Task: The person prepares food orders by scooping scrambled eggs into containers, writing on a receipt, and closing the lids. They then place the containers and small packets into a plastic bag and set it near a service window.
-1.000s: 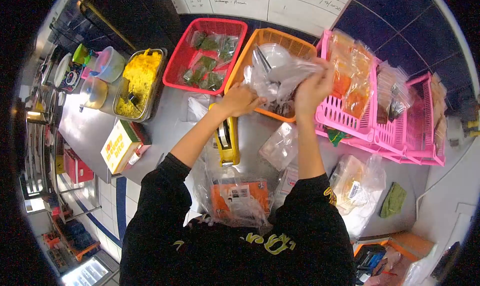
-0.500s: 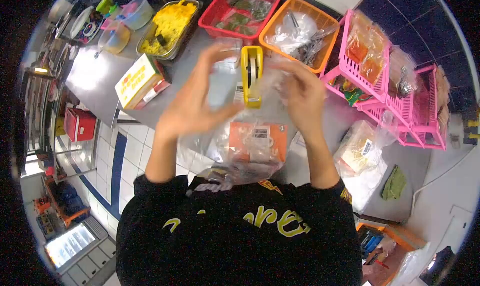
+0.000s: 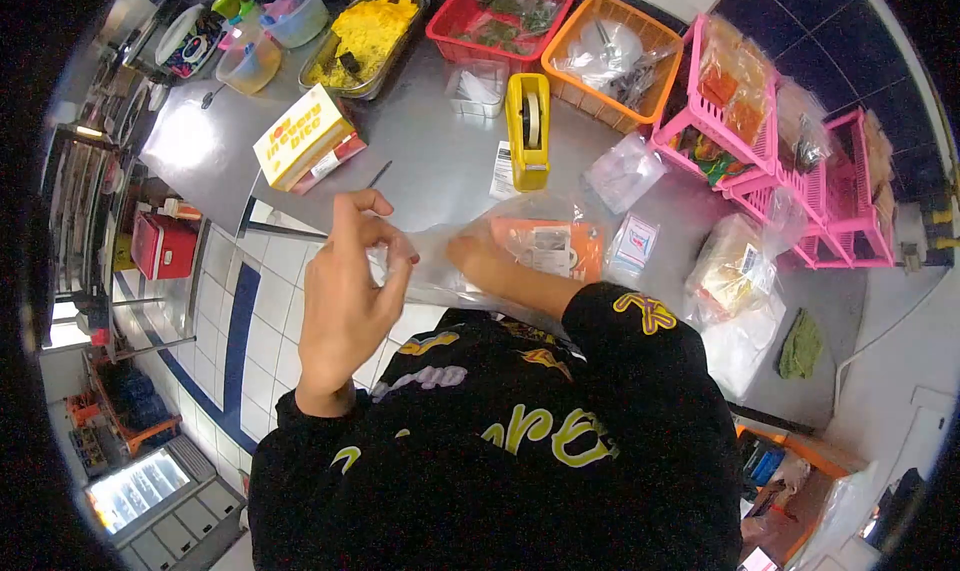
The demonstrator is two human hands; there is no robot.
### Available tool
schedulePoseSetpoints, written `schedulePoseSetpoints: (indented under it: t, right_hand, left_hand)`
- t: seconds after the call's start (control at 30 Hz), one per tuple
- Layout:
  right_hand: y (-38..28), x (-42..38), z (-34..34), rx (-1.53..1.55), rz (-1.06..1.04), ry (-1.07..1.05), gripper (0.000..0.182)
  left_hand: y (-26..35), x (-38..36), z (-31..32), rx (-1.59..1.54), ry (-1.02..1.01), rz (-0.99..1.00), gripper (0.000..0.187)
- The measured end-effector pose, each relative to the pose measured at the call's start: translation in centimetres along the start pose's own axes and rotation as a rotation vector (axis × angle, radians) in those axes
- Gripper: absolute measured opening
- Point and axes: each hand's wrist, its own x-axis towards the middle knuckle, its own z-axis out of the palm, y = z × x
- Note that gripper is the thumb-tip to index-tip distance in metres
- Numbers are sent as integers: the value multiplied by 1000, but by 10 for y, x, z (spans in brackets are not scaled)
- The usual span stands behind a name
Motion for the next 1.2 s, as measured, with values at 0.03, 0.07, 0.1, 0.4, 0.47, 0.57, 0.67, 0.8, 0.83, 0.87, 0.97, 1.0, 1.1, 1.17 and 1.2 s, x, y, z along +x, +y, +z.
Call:
schedulePoseSetpoints:
  t: [0.03, 0.07, 0.1, 0.4, 0.47, 0.57, 0.67, 0.8, 0.83, 0.87, 0.97, 1.0, 1.1, 1.17, 1.2]
  right_hand:
    - [-16, 5, 6, 297, -19, 177, 28]
    - [-31, 11, 13, 579, -48, 315, 27]
    - [-39, 15, 13, 800, -72, 394, 27]
    - [-51, -17, -15, 924, -152, 588, 25]
    - [-45, -50, -93, -415, -223, 120, 23]
    - [-36, -110, -205, -804, -155, -194, 22]
    - [-121, -171, -295, -767, 60, -556, 30]
    - [-131, -183, -275, -672, -450, -128, 32]
    - [-123, -165, -261, -487, -473, 131, 35]
    - [-113, -136, -246, -344, -583, 429, 35]
    - [-90, -98, -225, -117, -648, 572, 34]
    - [-87, -94, -226, -45, -602, 439, 33]
    - [-97, -103, -245, -104, -602, 330, 29]
    - [-106, -103, -236, -87, -606, 265, 27]
    - [-118, -95, -221, -104, -659, 271, 26]
  left_hand:
    - [-1, 0, -1, -71, -77, 1, 30]
    - [-3, 3, 2, -73, -77, 1, 30]
    - [-6, 7, 8, -385, -152, -12, 36]
    - [-27, 16, 17, -672, -220, 8, 49]
    - [-35, 16, 11, -548, -163, -8, 46]
    - [-49, 16, 1, -526, 15, -51, 42]
    - [-45, 19, 4, -541, 120, -179, 46]
    - [-18, 30, 34, -97, 338, 200, 29]
    - [-3, 32, 47, -50, 268, 239, 24]
    - [8, 33, 56, -4, 201, 275, 21]
    - [-1, 36, 77, 115, 157, 569, 63]
    - [-12, 31, 77, 119, 169, 564, 63]
    - [-80, -22, 95, -588, 270, 239, 139]
    - [-97, -53, 150, -92, -70, 160, 140]
    - [-109, -67, 196, -211, -163, 47, 113]
